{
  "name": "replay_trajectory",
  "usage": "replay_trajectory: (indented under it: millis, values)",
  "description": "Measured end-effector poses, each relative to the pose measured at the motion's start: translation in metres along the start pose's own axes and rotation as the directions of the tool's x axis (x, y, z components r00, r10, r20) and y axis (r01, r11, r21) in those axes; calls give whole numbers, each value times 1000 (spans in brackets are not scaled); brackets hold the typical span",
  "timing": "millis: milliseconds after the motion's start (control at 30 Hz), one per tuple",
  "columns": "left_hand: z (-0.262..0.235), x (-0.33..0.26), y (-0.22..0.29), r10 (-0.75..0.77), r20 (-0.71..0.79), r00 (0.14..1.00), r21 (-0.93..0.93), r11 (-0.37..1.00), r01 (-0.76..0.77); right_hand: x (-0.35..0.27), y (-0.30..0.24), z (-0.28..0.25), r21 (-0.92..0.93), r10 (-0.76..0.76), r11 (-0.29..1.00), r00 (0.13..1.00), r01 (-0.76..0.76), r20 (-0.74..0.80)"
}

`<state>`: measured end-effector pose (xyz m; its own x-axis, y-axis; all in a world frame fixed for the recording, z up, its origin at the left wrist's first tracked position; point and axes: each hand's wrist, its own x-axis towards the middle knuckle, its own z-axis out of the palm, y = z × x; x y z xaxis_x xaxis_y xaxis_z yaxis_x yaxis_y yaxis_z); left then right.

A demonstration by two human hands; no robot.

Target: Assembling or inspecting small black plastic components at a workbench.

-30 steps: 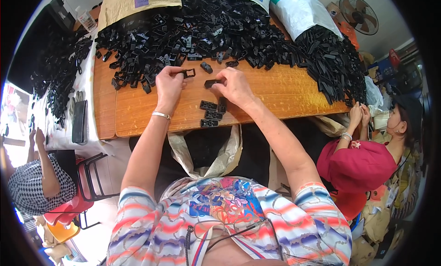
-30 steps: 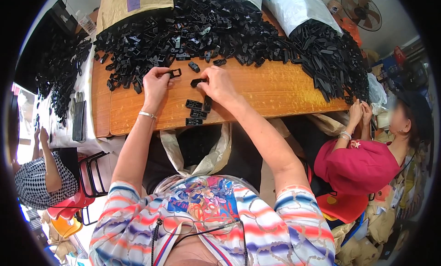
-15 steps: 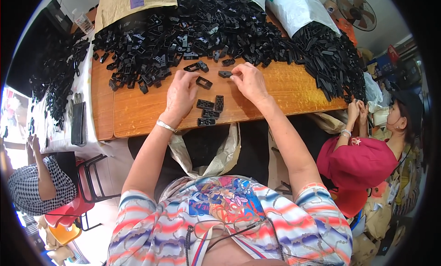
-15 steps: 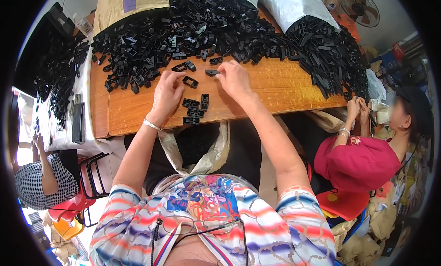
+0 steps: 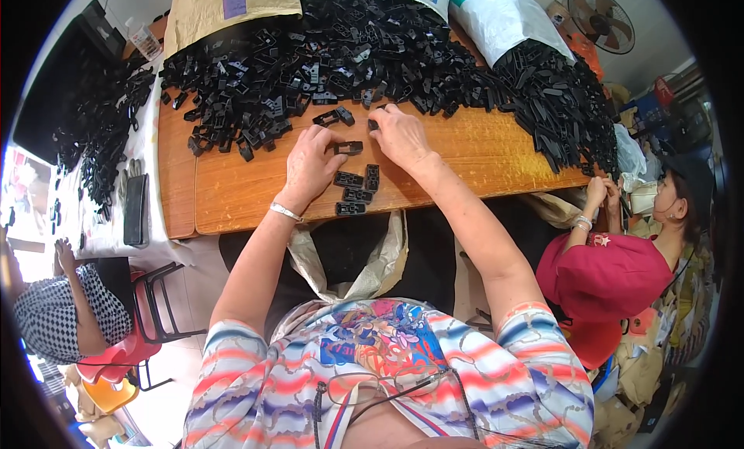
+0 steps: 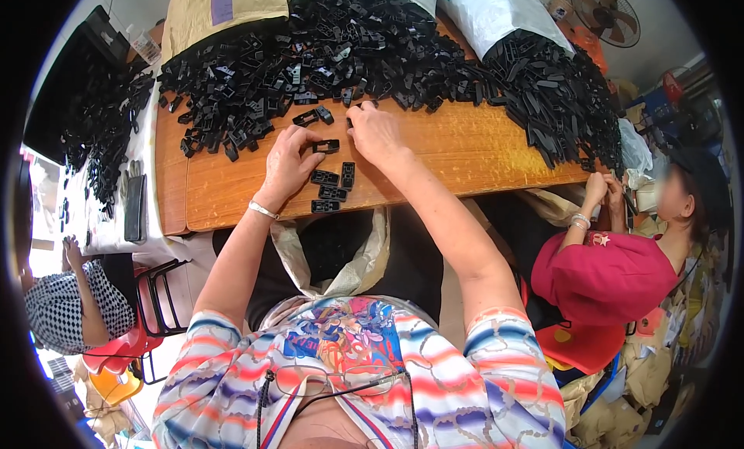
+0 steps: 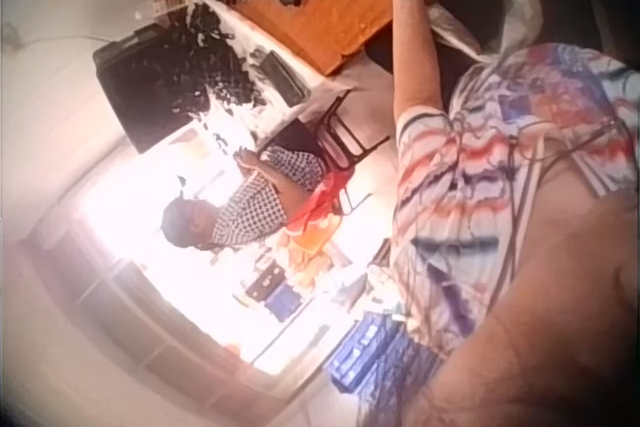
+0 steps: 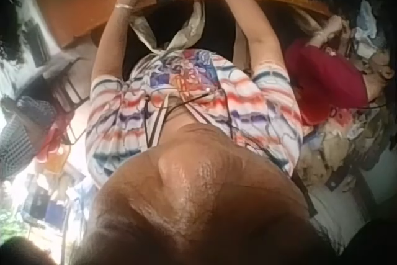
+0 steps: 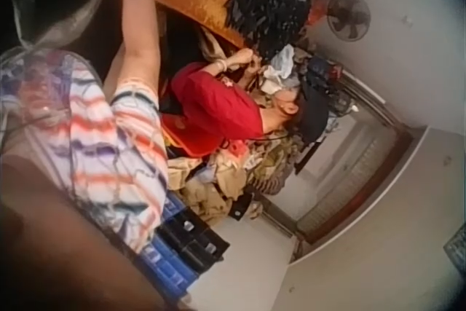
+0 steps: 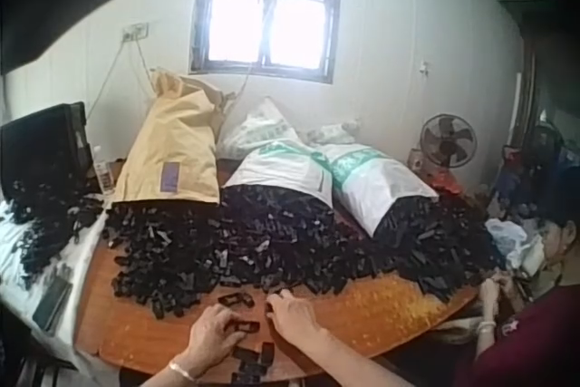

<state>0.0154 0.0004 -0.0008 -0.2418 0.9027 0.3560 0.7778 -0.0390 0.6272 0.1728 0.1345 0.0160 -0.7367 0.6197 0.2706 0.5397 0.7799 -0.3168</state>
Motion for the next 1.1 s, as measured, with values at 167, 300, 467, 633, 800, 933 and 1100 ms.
replay_trajectory:
  millis: [167,300,467,633,800,933,1100]
  values:
    - [1,-1,-2,-18,6,1000,-37,999,18,6,-9,-4,-12,63,998,996,-62,70]
    - [-1,0,0,-35,20,999,-42,998,36,9,-14,-6,-2,181,983,974,-183,137]
    - [-1,1,0,-38,27,999,-41,998,39,13,-7,-5,314,203,928,979,-202,29]
    - [0,0,-1,-37,24,999,-45,998,38,-3,4,-11,195,-98,974,989,118,-110]
    - [-1,-1,-3,-33,20,999,-29,999,33,-4,1,-12,94,-159,983,987,155,34]
    - [1,0,0,-32,28,999,-74,997,34,-3,8,-16,93,-99,992,983,85,156]
    - [0,-1,1,-29,7,1000,-93,995,29,-7,9,-10,108,-1,994,995,-10,104]
